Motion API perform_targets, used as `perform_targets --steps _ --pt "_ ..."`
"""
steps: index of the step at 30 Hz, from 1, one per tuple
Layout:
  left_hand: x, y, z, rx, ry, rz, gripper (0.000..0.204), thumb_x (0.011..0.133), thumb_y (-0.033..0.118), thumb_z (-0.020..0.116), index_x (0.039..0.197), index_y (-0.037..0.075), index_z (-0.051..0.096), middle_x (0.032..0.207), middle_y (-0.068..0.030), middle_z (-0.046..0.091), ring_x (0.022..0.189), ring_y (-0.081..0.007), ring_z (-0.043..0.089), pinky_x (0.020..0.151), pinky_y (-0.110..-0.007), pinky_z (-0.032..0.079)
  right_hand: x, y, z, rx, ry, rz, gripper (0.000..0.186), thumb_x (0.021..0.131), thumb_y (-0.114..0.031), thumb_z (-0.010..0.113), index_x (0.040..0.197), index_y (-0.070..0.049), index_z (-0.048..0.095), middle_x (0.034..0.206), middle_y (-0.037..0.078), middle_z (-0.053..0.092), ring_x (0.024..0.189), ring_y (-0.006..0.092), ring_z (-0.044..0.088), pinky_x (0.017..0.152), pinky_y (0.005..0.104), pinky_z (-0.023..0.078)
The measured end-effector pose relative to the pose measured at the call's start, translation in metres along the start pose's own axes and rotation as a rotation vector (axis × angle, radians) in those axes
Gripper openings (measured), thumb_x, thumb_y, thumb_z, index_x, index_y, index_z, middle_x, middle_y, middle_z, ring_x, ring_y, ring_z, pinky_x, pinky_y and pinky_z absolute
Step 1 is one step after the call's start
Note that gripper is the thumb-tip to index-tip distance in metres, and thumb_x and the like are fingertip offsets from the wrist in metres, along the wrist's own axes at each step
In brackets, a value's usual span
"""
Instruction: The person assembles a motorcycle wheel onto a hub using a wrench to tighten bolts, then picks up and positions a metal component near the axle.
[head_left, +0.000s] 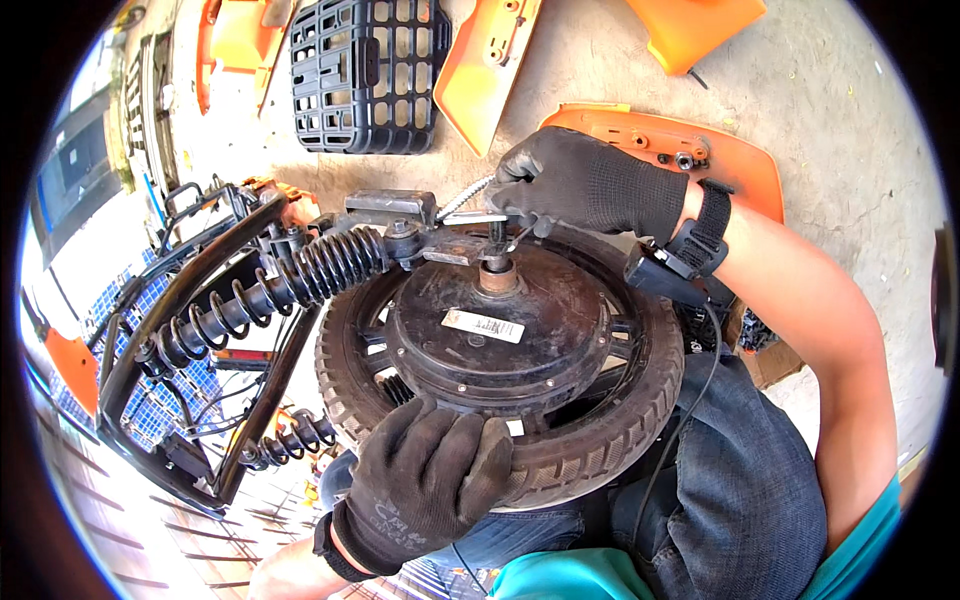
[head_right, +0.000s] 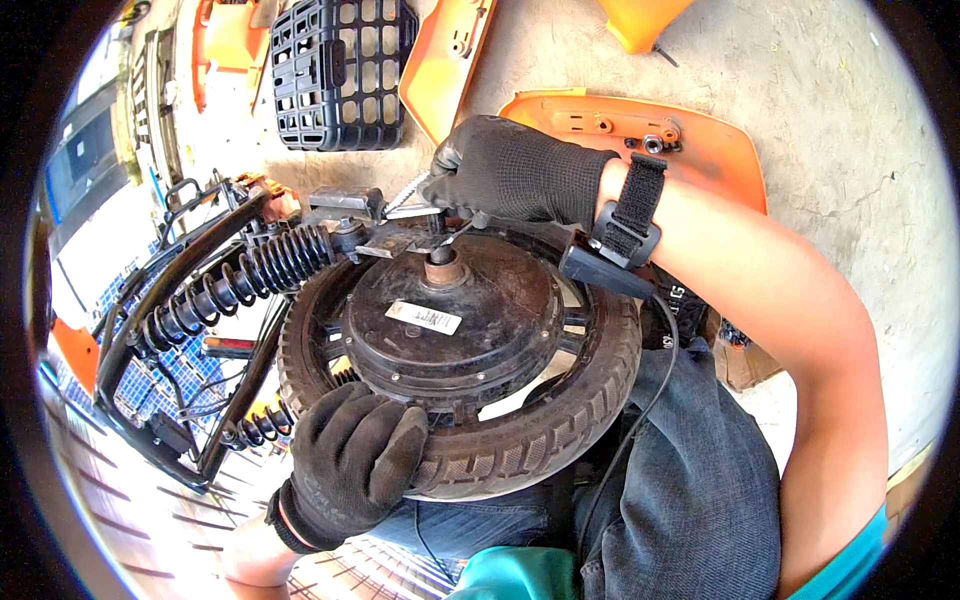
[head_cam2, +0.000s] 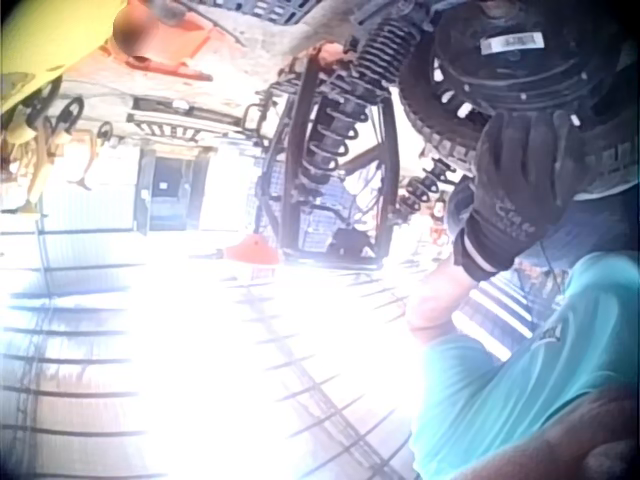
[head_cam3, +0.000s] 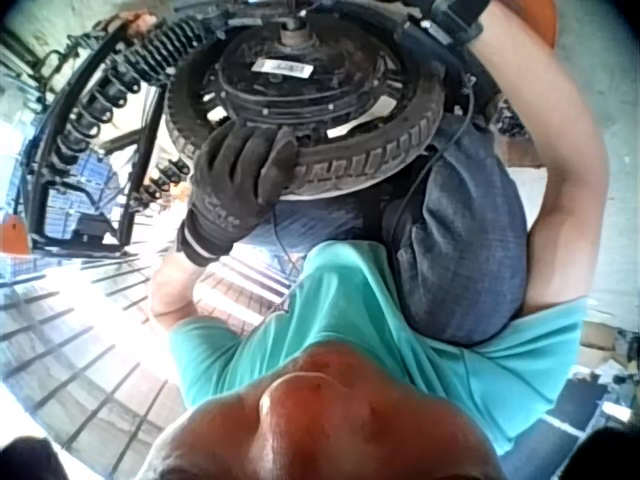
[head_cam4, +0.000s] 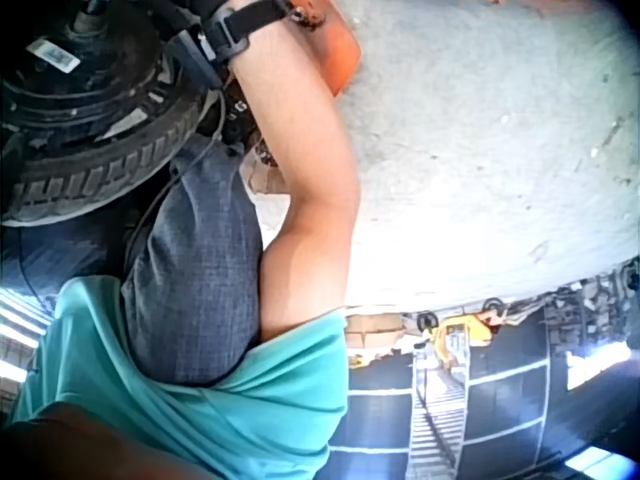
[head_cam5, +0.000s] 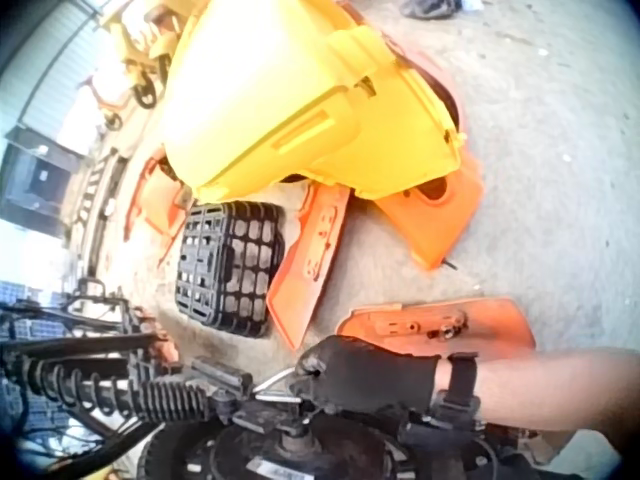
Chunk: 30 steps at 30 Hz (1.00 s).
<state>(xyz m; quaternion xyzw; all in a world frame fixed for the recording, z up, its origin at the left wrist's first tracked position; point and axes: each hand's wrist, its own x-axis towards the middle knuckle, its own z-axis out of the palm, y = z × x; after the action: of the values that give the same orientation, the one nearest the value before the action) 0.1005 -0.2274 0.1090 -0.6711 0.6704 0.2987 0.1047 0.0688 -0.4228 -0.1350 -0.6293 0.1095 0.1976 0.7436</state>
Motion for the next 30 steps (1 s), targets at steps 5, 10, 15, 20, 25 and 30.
perform_targets --steps 5,10,15,20,25,30 --pt "0.0 0.0 0.001 0.016 0.005 -0.003 0.034 0.083 0.022 0.068 0.113 0.011 0.056 0.097 -0.0051 0.062 0.088 -0.0209 0.064 0.082 -0.042 0.055 0.0 -0.001 -0.008 -0.027 0.123 0.045 0.034 0.094 -0.033 0.066 0.09 0.0 0.07 0.072 0.004 0.065 0.062 0.0094 0.059 0.06 0.0268 0.05" --pt "0.0 0.001 0.0 0.007 0.003 -0.014 0.037 0.083 0.023 0.068 0.115 0.011 0.055 0.097 -0.0047 0.063 0.088 -0.0203 0.064 0.081 -0.042 0.055 -0.001 -0.017 -0.017 -0.326 0.1 -0.101 0.039 0.091 -0.037 0.067 0.093 0.001 0.072 0.073 0.01 0.065 0.063 0.0139 0.058 0.062 0.0328 0.048" --pt "0.0 0.0 -0.001 0.004 -0.004 -0.009 0.038 0.083 0.022 0.068 0.116 0.01 0.055 0.098 -0.0049 0.063 0.088 -0.0203 0.064 0.08 -0.042 0.055 -0.001 0.002 0.001 -0.237 0.062 -0.076 0.044 0.088 -0.041 0.069 0.094 0.002 0.072 0.073 0.015 0.065 0.068 0.0188 0.06 0.066 0.0361 0.048" --pt "0.0 -0.001 0.0 -0.005 0.0 -0.005 0.037 0.082 0.022 0.068 0.115 0.01 0.055 0.099 -0.0056 0.062 0.089 -0.0205 0.063 0.08 -0.042 0.055 0.004 -0.011 -0.009 -0.33 -0.068 -0.033 0.047 0.087 -0.045 0.069 0.095 0.001 0.072 0.075 0.016 0.066 0.069 0.0189 0.062 0.068 0.035 0.049" --pt "0.002 0.0 0.003 -0.043 0.046 0.004 0.046 0.071 0.017 0.066 0.114 0.004 0.058 0.096 -0.0089 0.064 0.087 -0.025 0.064 0.078 -0.045 0.054 0.015 0.0 -0.002 -0.446 -0.04 -0.206 0.047 0.088 -0.045 0.068 0.097 0.001 0.072 0.075 0.014 0.068 0.067 0.0187 0.062 0.067 0.035 0.049" --pt "0.001 0.0 0.002 -0.041 0.038 0.002 0.046 0.071 0.016 0.066 0.114 0.005 0.058 0.097 -0.0088 0.064 0.086 -0.0251 0.064 0.079 -0.045 0.054 0.016 -0.013 -0.006 -0.385 -0.14 -0.132 0.047 0.087 -0.045 0.068 0.096 0.001 0.072 0.075 0.014 0.068 0.067 0.0194 0.062 0.067 0.0358 0.05"
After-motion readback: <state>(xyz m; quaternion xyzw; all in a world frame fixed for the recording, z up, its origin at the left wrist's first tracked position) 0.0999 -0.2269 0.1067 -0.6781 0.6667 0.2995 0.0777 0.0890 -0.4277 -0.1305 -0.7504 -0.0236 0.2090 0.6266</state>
